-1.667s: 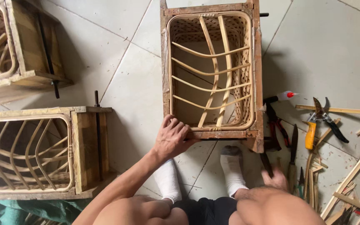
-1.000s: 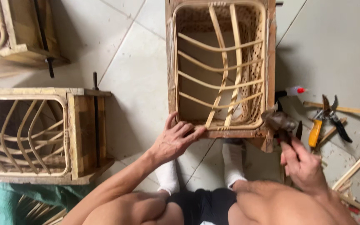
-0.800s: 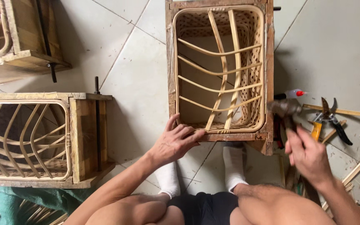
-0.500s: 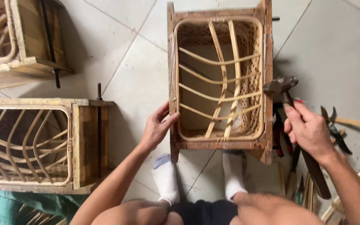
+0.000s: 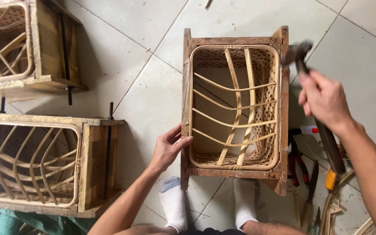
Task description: The person assembles a rectangular woven basket using a wooden mold. They use a hammer to tap the frame, pliers to adjust the woven strips, and a glue bottle to apply adhesive along the edges. The basket is flipped to work on different sides.
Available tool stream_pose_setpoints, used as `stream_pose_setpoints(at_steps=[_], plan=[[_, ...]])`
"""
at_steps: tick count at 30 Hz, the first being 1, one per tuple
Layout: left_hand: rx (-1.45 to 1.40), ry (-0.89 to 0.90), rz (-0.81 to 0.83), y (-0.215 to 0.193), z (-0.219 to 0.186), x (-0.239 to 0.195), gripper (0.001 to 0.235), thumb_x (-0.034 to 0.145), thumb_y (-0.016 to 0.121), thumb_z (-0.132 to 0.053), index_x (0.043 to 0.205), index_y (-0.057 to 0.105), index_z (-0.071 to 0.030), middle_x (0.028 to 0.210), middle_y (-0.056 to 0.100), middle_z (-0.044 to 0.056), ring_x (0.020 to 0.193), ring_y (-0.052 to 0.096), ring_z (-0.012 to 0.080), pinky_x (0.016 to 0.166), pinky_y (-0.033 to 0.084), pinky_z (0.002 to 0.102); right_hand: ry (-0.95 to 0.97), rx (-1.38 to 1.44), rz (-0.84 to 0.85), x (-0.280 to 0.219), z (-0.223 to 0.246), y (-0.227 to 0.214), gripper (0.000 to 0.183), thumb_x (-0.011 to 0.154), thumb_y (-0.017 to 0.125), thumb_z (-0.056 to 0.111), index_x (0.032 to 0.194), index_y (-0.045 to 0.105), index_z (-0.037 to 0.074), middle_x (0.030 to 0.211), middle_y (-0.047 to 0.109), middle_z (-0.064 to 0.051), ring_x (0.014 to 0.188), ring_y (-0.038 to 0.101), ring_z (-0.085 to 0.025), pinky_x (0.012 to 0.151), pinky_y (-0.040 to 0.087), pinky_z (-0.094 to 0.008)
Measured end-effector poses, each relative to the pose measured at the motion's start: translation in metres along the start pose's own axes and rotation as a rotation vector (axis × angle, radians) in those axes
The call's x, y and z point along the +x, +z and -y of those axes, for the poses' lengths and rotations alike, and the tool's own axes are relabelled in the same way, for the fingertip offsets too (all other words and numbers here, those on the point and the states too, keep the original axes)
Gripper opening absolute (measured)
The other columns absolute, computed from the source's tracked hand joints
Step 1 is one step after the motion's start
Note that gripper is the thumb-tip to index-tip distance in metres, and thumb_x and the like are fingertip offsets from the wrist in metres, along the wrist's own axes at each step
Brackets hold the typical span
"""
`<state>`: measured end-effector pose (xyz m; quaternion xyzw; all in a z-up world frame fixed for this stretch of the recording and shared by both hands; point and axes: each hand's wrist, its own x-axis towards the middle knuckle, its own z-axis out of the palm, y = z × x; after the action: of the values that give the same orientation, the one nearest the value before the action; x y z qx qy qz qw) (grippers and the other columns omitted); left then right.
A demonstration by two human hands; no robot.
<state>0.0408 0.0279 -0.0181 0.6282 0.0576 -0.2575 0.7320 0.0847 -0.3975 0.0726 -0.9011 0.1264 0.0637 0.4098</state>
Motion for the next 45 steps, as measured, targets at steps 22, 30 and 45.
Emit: stream_pose_setpoints(at_steps=[22, 30, 45], plan=[[-0.051, -0.059, -0.024, 0.001, 0.0, -0.004, 0.07, 0.085, 0.079, -0.013, 0.147, 0.051, 0.001, 0.14, 0.065, 0.016, 0.127, 0.062, 0.0188, 0.105, 0.054, 0.033, -0.105, 0.208, 0.108, 0.064, 0.09, 0.057, 0.029, 0.112, 0.05, 0.028, 0.111, 0.066, 0.004, 0.072, 0.064, -0.004, 0.048, 0.057, -0.01, 0.04, 0.047, -0.028], [-0.01, -0.016, -0.049, 0.0, 0.006, -0.008, 0.07, 0.085, 0.081, -0.014, 0.146, 0.053, 0.003, 0.138, 0.067, 0.016, 0.126, 0.062, 0.0187, 0.105, 0.054, 0.032, -0.012, 0.078, 0.148, 0.079, 0.089, 0.069, 0.028, 0.11, 0.049, 0.027, 0.115, 0.066, 0.005, 0.069, 0.063, -0.005, 0.045, 0.056, -0.012, 0.037, 0.047, -0.03], [-0.161, 0.006, -0.085, 0.003, 0.027, -0.002, 0.071, 0.086, 0.081, -0.015, 0.148, 0.052, 0.004, 0.134, 0.068, 0.016, 0.117, 0.065, 0.0166, 0.1, 0.057, 0.029, -0.334, -0.108, 0.282, 0.053, 0.153, 0.125, 0.043, 0.116, 0.041, 0.03, 0.154, 0.051, 0.013, 0.064, 0.063, -0.007, 0.042, 0.057, -0.015, 0.043, 0.049, -0.033]])
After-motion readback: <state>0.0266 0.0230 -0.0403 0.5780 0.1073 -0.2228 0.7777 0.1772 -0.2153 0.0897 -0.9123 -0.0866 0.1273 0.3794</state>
